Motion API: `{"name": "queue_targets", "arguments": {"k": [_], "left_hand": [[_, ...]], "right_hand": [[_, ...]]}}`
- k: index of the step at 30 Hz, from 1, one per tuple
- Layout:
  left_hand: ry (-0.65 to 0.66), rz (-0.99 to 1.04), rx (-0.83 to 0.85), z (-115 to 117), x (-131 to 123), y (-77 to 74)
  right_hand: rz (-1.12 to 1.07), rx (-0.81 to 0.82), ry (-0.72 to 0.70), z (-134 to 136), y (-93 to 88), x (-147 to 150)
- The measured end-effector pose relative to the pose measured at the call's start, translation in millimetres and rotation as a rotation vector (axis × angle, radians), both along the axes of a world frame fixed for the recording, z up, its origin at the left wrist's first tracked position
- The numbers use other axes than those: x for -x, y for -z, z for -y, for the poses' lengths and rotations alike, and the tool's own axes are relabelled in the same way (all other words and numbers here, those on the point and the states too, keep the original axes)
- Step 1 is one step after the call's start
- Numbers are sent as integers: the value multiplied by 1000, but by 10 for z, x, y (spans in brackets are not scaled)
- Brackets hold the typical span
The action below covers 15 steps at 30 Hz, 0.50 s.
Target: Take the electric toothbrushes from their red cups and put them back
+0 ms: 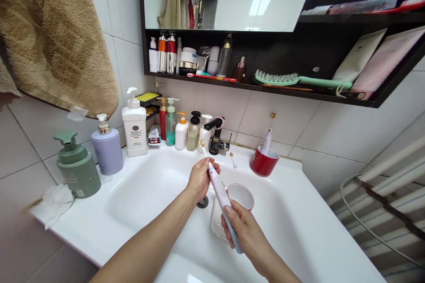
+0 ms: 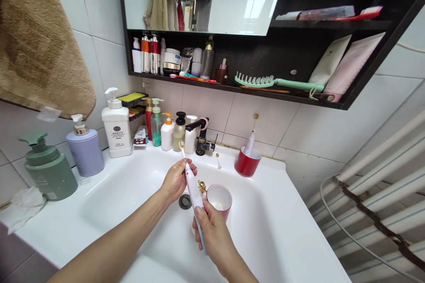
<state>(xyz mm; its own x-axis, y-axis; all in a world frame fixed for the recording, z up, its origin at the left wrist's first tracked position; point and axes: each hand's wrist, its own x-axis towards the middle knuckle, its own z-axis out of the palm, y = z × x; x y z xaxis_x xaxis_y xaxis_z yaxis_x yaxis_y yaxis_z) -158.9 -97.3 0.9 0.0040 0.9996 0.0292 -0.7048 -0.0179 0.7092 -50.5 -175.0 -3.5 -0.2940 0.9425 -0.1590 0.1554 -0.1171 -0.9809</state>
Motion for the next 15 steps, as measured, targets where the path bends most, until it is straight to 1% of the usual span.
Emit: {"name": "queue_targets", "arguments": {"k": [2, 4, 7, 10, 13, 15], "left_hand": [[7, -1, 2, 3, -4, 5], [19, -4, 1, 6, -8, 8], [31, 4, -1, 12, -22, 13], [46, 19, 17, 22, -33, 14], [57, 26, 42, 28, -20, 2], [42, 10, 41, 24, 0, -6]], "right_hand": [[73, -50, 59, -8, 36, 7], [92, -62, 86, -10, 62, 15], [-24, 17, 36, 7, 38, 28], [-135, 110, 40, 35, -41, 37], [-184, 154, 57, 52, -104, 41], [-196, 160, 52, 56, -117, 43]]}}
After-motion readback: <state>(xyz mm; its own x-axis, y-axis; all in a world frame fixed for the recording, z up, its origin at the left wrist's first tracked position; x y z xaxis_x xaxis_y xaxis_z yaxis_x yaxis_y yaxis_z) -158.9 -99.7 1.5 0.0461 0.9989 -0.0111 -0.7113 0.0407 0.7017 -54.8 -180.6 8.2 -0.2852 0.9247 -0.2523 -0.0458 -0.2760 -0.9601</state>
